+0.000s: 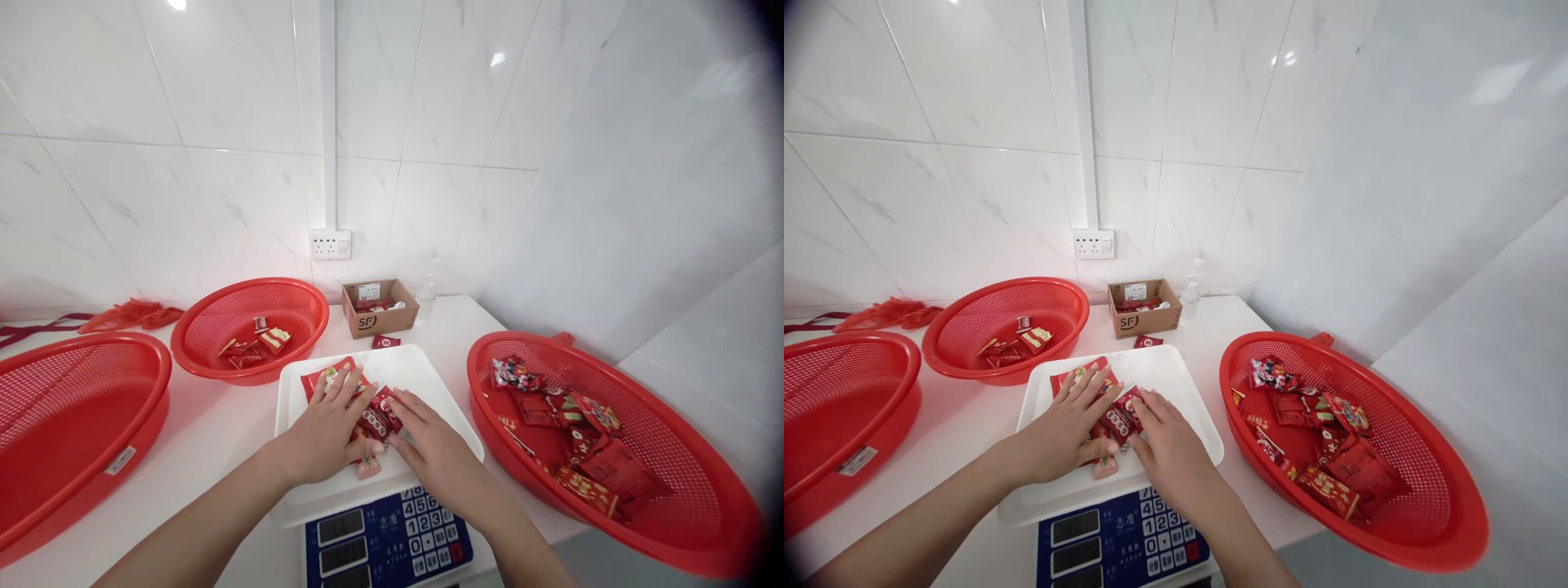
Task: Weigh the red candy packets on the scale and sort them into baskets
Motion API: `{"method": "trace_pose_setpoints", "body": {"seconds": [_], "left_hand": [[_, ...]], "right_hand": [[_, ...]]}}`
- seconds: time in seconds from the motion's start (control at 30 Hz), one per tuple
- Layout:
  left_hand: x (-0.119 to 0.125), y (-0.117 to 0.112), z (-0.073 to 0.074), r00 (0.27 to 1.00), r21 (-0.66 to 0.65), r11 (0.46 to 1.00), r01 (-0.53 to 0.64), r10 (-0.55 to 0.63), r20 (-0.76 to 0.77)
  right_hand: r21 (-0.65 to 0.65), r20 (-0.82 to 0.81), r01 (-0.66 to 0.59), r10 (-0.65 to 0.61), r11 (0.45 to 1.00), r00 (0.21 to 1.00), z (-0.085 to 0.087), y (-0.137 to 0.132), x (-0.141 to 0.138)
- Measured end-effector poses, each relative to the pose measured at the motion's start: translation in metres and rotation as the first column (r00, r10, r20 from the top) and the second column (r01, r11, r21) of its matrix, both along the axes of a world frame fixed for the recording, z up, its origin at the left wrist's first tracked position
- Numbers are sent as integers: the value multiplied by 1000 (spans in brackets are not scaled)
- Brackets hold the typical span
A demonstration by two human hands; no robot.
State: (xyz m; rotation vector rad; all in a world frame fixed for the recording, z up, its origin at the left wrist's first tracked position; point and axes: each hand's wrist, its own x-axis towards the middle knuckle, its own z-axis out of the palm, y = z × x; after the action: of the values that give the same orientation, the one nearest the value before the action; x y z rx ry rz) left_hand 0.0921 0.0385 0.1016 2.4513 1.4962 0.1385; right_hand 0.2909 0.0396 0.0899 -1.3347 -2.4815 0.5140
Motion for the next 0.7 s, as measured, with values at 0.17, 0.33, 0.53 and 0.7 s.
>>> {"method": "trace_pose_setpoints", "body": {"seconds": [0.17,0.33,0.53,0.7], "left_hand": [[18,9,-6,999,-44,999,-17,15,-30],[20,15,-15,998,-21,1000,15,-17,-58],[14,16,-3,995,-14,997,71,-72,-69],[15,18,-7,990,-32,994,108,-110,-86]], "right_hand": [[73,26,-22,20,997,999,-7,7,2],[35,-45,-34,35,999,998,-9,9,5],[-18,-142,-30,27,999,990,-9,6,9],[-12,-128,-26,24,1000,991,-12,5,10]]}}
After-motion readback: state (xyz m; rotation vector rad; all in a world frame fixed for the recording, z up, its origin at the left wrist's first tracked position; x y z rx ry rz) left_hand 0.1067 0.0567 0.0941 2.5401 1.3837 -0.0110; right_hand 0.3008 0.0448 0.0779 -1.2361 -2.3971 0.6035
